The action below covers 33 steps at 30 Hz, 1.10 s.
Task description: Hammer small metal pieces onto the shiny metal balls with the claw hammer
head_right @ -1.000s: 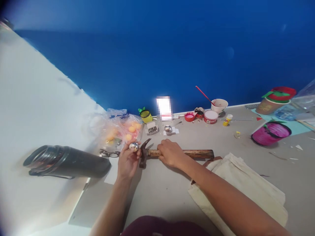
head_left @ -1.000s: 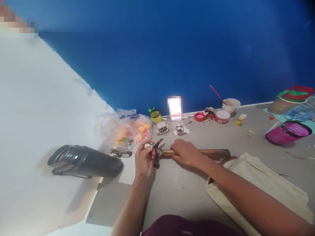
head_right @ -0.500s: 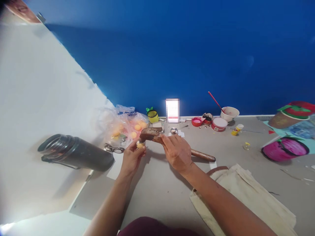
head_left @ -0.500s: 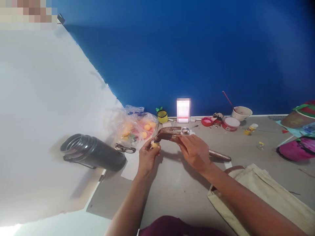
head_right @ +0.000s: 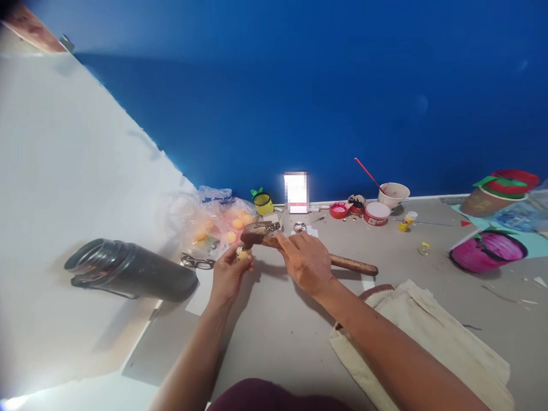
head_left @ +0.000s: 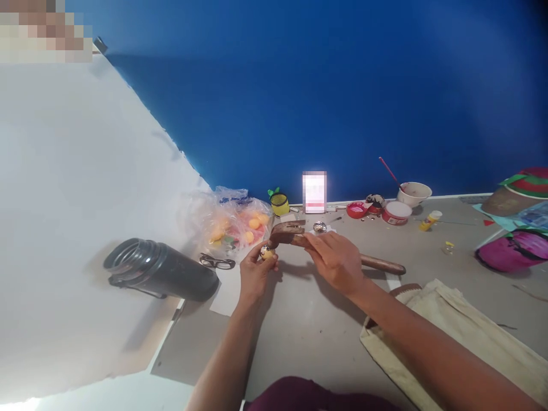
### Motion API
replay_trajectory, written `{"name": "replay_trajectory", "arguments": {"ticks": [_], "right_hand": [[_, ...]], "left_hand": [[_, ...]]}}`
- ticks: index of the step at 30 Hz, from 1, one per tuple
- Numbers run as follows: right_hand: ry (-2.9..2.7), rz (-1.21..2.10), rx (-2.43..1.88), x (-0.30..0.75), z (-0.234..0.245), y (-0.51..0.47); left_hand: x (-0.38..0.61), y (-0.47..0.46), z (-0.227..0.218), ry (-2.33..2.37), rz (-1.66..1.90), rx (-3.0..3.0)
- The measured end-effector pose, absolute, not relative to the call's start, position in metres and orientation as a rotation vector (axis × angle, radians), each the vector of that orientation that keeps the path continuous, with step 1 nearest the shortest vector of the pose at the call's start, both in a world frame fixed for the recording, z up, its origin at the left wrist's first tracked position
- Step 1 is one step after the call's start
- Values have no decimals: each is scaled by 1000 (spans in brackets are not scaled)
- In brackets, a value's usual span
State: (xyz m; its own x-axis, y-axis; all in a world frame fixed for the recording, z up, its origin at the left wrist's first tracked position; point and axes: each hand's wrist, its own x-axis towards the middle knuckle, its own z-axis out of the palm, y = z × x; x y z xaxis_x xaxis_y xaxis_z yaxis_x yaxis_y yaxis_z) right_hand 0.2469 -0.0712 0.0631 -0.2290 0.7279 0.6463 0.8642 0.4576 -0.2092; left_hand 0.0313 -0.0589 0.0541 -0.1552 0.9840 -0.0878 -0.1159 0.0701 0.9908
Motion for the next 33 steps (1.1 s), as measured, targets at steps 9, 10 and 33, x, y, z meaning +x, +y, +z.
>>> {"name": "replay_trajectory", "arguments": {"ticks": [9,10,33], "right_hand": [[-2066,-110,-1400,246,58,-69],[-2064,-54,-1441,247,59,-69],[-2452,561,-1533,224,48,-72]], "left_hand": [[25,-53,46,1306,1343,956],[22,-51,47,1326,1403,957],[53,39,87,1727,670,2247]]}}
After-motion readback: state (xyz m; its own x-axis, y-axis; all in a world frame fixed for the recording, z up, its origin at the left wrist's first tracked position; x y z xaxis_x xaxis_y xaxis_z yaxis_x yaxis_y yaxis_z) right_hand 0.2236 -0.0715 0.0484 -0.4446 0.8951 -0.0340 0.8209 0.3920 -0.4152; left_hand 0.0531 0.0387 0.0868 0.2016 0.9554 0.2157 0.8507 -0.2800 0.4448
